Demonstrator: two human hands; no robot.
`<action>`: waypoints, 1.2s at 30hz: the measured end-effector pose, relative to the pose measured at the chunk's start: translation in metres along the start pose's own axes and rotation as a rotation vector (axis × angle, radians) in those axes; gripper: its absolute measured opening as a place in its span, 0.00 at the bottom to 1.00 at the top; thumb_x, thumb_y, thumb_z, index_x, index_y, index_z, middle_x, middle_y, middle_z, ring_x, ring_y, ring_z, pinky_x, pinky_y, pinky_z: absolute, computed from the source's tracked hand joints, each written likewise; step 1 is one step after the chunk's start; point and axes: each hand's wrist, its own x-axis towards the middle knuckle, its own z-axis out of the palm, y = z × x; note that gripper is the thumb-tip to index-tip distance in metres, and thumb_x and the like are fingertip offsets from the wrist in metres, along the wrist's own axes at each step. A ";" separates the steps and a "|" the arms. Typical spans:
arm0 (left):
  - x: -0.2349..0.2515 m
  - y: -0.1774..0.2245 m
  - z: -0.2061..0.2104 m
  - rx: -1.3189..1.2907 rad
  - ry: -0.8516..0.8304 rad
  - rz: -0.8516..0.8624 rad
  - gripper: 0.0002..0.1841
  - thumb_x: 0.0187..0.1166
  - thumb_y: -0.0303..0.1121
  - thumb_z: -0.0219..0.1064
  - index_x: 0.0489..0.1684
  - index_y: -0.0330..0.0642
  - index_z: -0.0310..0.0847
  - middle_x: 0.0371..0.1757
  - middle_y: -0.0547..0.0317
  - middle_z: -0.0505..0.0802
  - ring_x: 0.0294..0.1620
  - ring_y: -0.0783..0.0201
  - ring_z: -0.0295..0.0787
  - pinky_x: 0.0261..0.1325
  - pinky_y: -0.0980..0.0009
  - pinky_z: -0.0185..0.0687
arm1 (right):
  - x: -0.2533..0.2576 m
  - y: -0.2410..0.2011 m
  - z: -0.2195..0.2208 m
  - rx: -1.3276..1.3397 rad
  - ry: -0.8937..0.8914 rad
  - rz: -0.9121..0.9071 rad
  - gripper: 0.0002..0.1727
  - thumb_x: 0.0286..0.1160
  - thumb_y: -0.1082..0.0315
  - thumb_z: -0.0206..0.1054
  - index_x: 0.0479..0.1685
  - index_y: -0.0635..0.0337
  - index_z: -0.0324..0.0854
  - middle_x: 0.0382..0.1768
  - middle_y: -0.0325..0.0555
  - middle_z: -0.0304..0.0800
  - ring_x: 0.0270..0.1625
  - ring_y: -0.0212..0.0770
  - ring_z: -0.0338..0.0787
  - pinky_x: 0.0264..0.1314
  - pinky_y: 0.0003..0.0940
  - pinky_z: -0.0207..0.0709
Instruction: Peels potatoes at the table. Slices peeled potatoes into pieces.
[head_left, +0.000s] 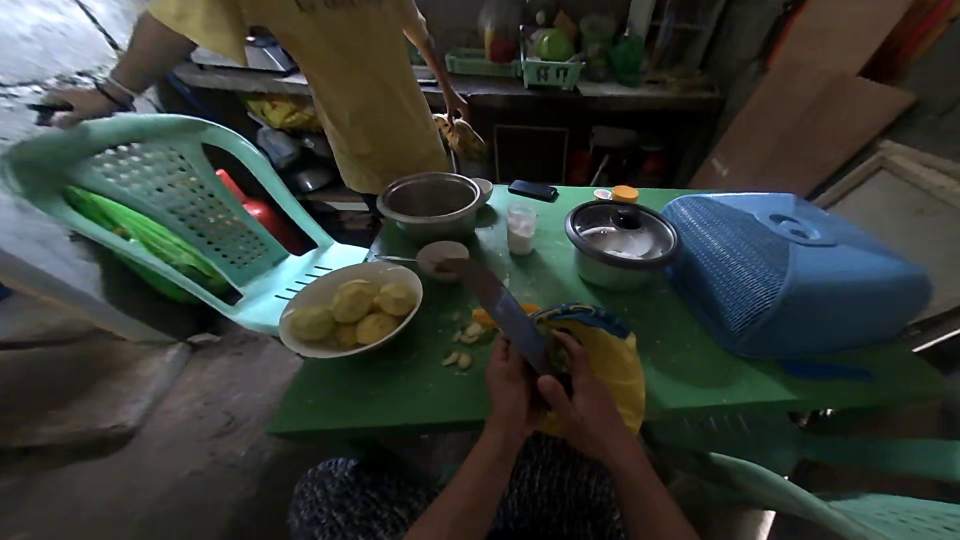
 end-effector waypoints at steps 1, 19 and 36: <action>0.001 -0.001 -0.002 -0.014 -0.010 0.018 0.12 0.92 0.28 0.44 0.58 0.35 0.71 0.37 0.58 0.91 0.36 0.69 0.91 0.43 0.70 0.91 | 0.000 -0.002 0.000 -0.007 -0.002 -0.001 0.50 0.81 0.29 0.50 0.92 0.59 0.53 0.41 0.49 0.92 0.35 0.44 0.91 0.36 0.51 0.86; 0.001 0.003 -0.013 0.008 -0.041 -0.041 0.17 0.93 0.35 0.42 0.64 0.37 0.72 0.44 0.57 0.91 0.43 0.67 0.91 0.48 0.67 0.91 | -0.014 0.003 0.002 0.100 -0.008 -0.027 0.48 0.84 0.32 0.50 0.92 0.61 0.52 0.55 0.50 0.90 0.41 0.35 0.91 0.41 0.40 0.88; -0.011 -0.008 -0.020 0.077 0.025 0.143 0.09 0.86 0.24 0.48 0.52 0.35 0.74 0.33 0.63 0.91 0.34 0.72 0.91 0.41 0.72 0.91 | -0.016 0.000 0.013 -0.041 -0.001 -0.057 0.47 0.83 0.30 0.48 0.91 0.57 0.55 0.28 0.45 0.89 0.23 0.41 0.85 0.25 0.47 0.83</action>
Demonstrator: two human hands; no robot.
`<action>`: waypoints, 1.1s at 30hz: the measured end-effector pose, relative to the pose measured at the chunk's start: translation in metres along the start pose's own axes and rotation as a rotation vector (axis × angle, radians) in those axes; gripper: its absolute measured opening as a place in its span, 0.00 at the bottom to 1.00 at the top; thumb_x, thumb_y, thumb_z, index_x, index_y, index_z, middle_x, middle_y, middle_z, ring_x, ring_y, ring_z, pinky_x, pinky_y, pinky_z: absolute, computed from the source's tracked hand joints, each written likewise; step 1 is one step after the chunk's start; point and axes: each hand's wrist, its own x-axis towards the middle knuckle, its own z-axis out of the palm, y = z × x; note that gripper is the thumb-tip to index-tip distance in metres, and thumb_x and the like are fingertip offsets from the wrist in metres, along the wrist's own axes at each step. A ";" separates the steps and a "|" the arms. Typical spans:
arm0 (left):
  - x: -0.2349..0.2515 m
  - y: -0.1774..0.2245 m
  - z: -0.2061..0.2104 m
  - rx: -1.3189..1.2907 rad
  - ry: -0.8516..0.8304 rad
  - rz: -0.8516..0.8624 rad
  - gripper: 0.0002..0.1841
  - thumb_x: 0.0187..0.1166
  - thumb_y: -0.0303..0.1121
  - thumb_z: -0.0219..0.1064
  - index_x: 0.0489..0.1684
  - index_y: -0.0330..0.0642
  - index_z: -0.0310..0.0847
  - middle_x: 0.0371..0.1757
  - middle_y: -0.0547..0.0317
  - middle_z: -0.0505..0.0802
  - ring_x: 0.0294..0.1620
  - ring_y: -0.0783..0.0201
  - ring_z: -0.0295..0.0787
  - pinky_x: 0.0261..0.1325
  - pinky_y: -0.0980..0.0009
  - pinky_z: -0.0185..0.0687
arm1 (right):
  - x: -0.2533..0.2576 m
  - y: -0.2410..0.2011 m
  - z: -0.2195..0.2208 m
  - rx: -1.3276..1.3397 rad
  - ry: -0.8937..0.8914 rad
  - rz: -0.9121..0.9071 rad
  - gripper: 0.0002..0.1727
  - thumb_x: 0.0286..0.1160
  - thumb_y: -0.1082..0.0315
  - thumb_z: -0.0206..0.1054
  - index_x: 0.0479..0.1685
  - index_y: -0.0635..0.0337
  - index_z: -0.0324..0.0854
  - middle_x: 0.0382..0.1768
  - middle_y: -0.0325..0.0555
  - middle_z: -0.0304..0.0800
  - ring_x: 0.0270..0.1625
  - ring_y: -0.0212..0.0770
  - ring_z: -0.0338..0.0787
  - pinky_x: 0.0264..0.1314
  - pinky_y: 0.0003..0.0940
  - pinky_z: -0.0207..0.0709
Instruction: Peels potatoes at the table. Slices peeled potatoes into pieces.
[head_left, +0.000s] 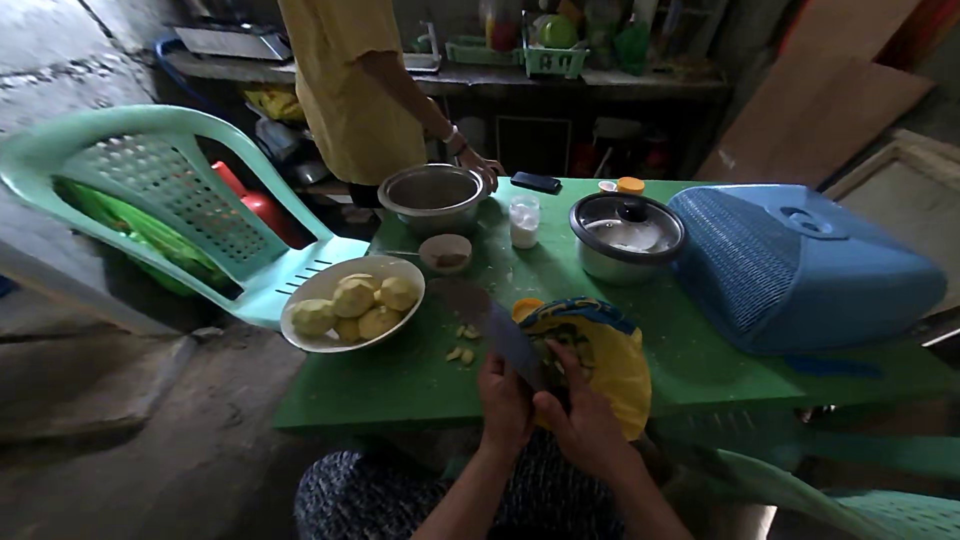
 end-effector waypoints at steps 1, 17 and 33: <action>-0.002 -0.001 0.000 0.019 -0.016 0.024 0.09 0.86 0.24 0.49 0.52 0.36 0.73 0.34 0.65 0.91 0.35 0.73 0.90 0.42 0.72 0.91 | 0.001 -0.001 0.000 0.018 0.001 0.016 0.47 0.83 0.31 0.48 0.90 0.58 0.56 0.29 0.45 0.89 0.24 0.41 0.86 0.26 0.46 0.83; 0.000 -0.013 -0.014 0.066 -0.217 0.153 0.13 0.76 0.38 0.71 0.51 0.41 0.84 0.45 0.65 0.92 0.43 0.73 0.89 0.46 0.74 0.88 | 0.015 0.010 -0.008 0.506 -0.062 0.012 0.42 0.86 0.35 0.50 0.77 0.67 0.61 0.49 0.37 0.84 0.36 0.20 0.82 0.35 0.22 0.81; 0.000 0.022 -0.003 -0.328 -0.036 -0.340 0.20 0.93 0.45 0.43 0.57 0.44 0.78 0.42 0.57 0.94 0.42 0.66 0.93 0.45 0.68 0.92 | -0.016 0.006 0.011 -0.004 -0.035 -0.062 0.52 0.81 0.27 0.46 0.94 0.60 0.50 0.33 0.46 0.92 0.24 0.38 0.88 0.24 0.45 0.86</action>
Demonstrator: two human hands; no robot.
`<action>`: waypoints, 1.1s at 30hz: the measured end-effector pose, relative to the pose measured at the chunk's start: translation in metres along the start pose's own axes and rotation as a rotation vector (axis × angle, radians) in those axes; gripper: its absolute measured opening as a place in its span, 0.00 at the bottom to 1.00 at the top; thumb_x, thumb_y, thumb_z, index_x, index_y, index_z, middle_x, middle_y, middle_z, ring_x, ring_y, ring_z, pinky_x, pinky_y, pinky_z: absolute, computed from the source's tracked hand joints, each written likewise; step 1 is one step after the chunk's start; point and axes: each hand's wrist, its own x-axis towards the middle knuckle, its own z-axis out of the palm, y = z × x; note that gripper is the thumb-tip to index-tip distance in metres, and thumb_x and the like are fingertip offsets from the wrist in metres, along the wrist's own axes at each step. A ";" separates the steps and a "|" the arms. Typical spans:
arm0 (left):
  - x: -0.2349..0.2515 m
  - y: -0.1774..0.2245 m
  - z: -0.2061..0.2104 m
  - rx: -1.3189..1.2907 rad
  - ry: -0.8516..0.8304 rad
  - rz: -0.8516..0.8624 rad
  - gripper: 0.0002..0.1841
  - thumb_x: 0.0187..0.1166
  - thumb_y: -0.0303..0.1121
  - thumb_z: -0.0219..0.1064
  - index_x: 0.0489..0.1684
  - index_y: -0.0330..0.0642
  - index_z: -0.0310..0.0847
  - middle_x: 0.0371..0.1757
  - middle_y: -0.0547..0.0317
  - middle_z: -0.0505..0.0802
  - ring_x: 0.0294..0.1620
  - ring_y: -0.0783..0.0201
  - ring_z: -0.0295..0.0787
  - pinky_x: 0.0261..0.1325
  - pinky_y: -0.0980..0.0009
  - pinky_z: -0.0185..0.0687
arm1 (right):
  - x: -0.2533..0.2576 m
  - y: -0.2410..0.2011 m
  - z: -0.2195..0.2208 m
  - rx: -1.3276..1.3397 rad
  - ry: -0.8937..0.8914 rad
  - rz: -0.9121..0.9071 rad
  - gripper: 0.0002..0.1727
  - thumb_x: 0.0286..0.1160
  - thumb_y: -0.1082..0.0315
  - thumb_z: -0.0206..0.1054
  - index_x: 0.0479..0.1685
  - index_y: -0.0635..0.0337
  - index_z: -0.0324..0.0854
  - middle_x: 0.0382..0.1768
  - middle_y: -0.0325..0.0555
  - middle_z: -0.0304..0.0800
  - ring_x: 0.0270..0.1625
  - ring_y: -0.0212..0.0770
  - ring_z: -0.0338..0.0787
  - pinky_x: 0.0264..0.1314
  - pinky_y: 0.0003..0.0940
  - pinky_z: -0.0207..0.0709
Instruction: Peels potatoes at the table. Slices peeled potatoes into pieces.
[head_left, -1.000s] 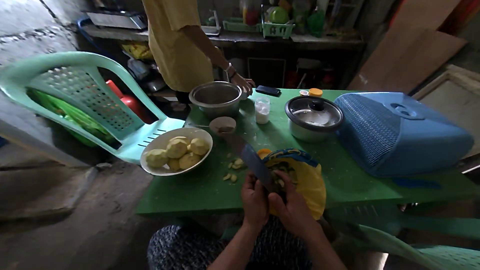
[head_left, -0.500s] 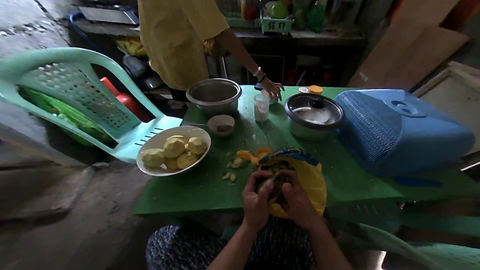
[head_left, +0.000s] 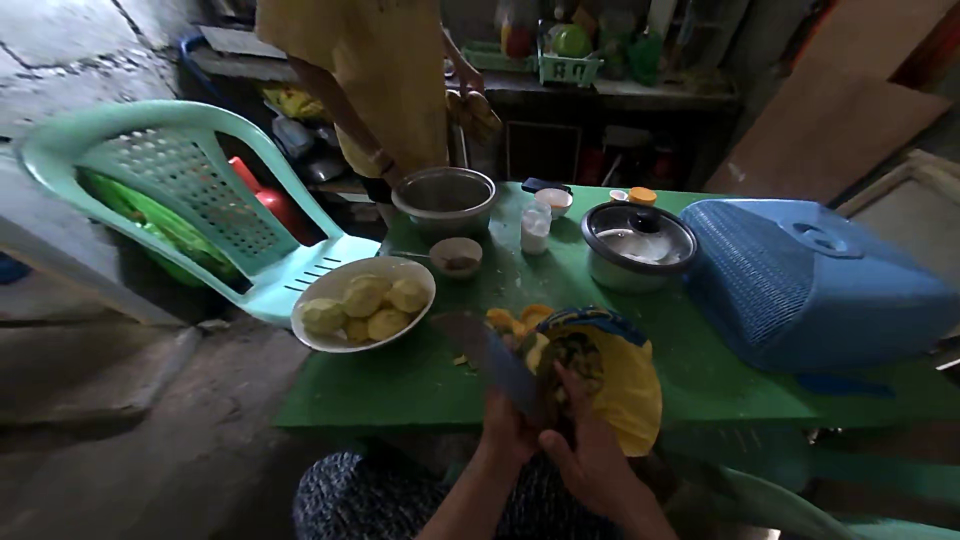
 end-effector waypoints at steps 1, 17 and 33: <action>0.000 0.001 0.001 -0.024 -0.007 -0.014 0.21 0.94 0.46 0.44 0.57 0.42 0.79 0.42 0.55 0.93 0.42 0.65 0.93 0.44 0.68 0.92 | -0.001 0.001 0.001 -0.027 0.008 -0.021 0.52 0.81 0.27 0.46 0.94 0.59 0.49 0.31 0.45 0.91 0.23 0.38 0.88 0.22 0.44 0.85; -0.012 -0.015 -0.003 0.151 0.005 0.237 0.15 0.87 0.29 0.53 0.69 0.39 0.67 0.49 0.65 0.92 0.49 0.73 0.91 0.53 0.72 0.90 | -0.004 -0.004 0.000 -0.253 0.184 -0.107 0.49 0.80 0.27 0.45 0.88 0.58 0.63 0.25 0.41 0.90 0.18 0.37 0.86 0.16 0.42 0.80; 0.008 -0.015 -0.020 0.488 -0.082 0.272 0.12 0.89 0.32 0.48 0.64 0.37 0.61 0.42 0.65 0.86 0.41 0.73 0.88 0.47 0.72 0.88 | 0.019 0.000 -0.005 0.125 0.067 0.033 0.41 0.83 0.34 0.54 0.75 0.66 0.62 0.29 0.41 0.85 0.23 0.32 0.83 0.24 0.37 0.82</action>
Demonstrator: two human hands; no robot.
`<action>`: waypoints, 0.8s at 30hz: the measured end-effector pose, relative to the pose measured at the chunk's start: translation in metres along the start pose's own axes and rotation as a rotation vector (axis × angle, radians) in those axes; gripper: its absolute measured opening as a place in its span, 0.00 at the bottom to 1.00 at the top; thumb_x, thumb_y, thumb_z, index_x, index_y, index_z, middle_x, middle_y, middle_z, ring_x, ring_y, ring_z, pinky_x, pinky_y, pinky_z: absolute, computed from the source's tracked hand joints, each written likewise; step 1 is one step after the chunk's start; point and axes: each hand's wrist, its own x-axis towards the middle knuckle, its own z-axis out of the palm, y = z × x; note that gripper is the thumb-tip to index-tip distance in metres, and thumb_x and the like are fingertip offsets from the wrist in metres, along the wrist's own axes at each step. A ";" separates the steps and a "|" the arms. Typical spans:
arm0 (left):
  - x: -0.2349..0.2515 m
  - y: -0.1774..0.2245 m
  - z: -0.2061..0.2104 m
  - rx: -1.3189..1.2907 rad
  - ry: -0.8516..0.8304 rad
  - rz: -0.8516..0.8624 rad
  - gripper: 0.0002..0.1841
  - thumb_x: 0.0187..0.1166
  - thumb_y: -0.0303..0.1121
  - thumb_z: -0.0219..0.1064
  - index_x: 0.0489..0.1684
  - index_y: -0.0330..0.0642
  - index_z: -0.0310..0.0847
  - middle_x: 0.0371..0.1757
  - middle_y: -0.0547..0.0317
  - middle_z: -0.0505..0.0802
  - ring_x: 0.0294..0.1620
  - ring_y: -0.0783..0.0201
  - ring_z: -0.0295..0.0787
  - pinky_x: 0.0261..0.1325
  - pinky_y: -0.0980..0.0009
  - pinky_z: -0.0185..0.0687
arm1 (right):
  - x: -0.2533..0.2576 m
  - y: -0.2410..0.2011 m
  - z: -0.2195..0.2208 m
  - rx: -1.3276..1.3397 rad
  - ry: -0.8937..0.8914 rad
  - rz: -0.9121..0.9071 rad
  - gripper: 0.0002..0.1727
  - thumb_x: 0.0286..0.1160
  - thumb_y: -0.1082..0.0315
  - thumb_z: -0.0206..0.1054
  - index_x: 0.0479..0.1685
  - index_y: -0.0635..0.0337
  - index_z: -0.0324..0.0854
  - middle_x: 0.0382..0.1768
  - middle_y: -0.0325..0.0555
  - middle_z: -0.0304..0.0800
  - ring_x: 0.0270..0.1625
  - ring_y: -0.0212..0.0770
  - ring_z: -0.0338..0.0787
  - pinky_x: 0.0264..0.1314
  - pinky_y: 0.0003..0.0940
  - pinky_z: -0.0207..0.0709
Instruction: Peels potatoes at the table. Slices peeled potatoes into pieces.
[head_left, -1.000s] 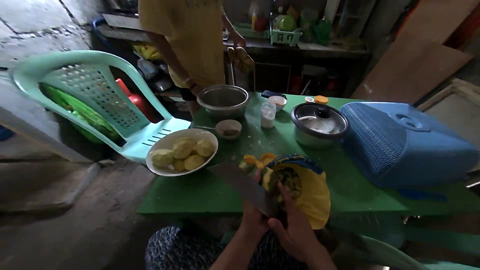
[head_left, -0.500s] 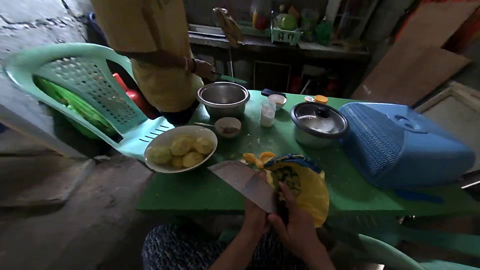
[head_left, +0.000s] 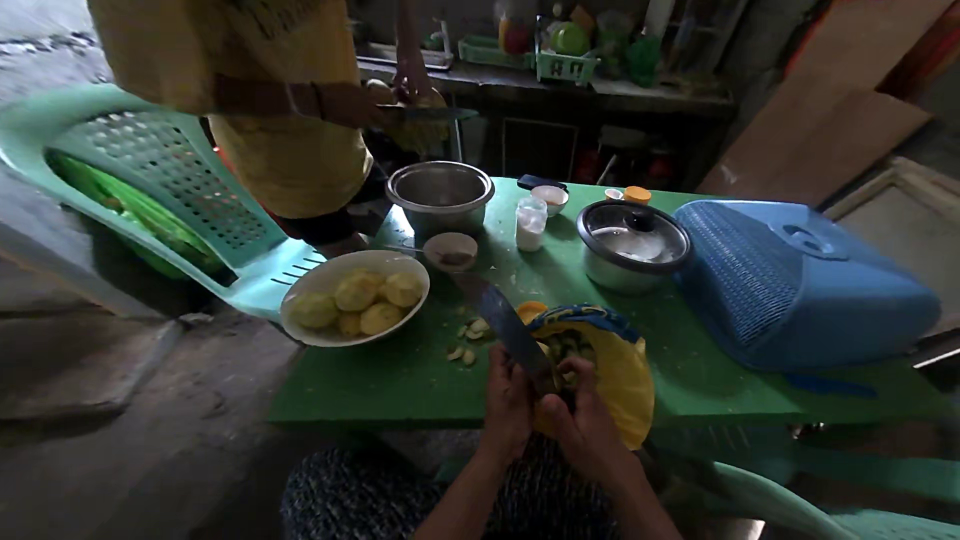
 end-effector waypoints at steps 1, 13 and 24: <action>0.001 0.001 -0.002 0.013 -0.022 -0.014 0.14 0.89 0.33 0.48 0.66 0.36 0.61 0.43 0.64 0.86 0.42 0.73 0.88 0.48 0.72 0.88 | 0.000 0.000 -0.001 -0.006 -0.004 0.005 0.42 0.83 0.34 0.54 0.75 0.66 0.62 0.28 0.41 0.85 0.23 0.32 0.83 0.24 0.37 0.83; 0.004 0.000 -0.012 0.154 -0.138 0.040 0.15 0.87 0.34 0.53 0.64 0.34 0.67 0.42 0.70 0.89 0.42 0.78 0.87 0.50 0.75 0.87 | 0.005 0.006 -0.002 0.104 -0.014 0.001 0.47 0.80 0.31 0.54 0.78 0.70 0.59 0.43 0.44 0.87 0.34 0.27 0.86 0.35 0.31 0.86; 0.009 -0.002 -0.020 0.204 -0.243 0.134 0.18 0.86 0.43 0.57 0.61 0.37 0.74 0.45 0.70 0.90 0.44 0.77 0.88 0.49 0.74 0.87 | 0.020 0.001 -0.006 0.258 -0.018 0.145 0.32 0.88 0.46 0.55 0.72 0.69 0.63 0.48 0.46 0.86 0.41 0.30 0.89 0.42 0.32 0.88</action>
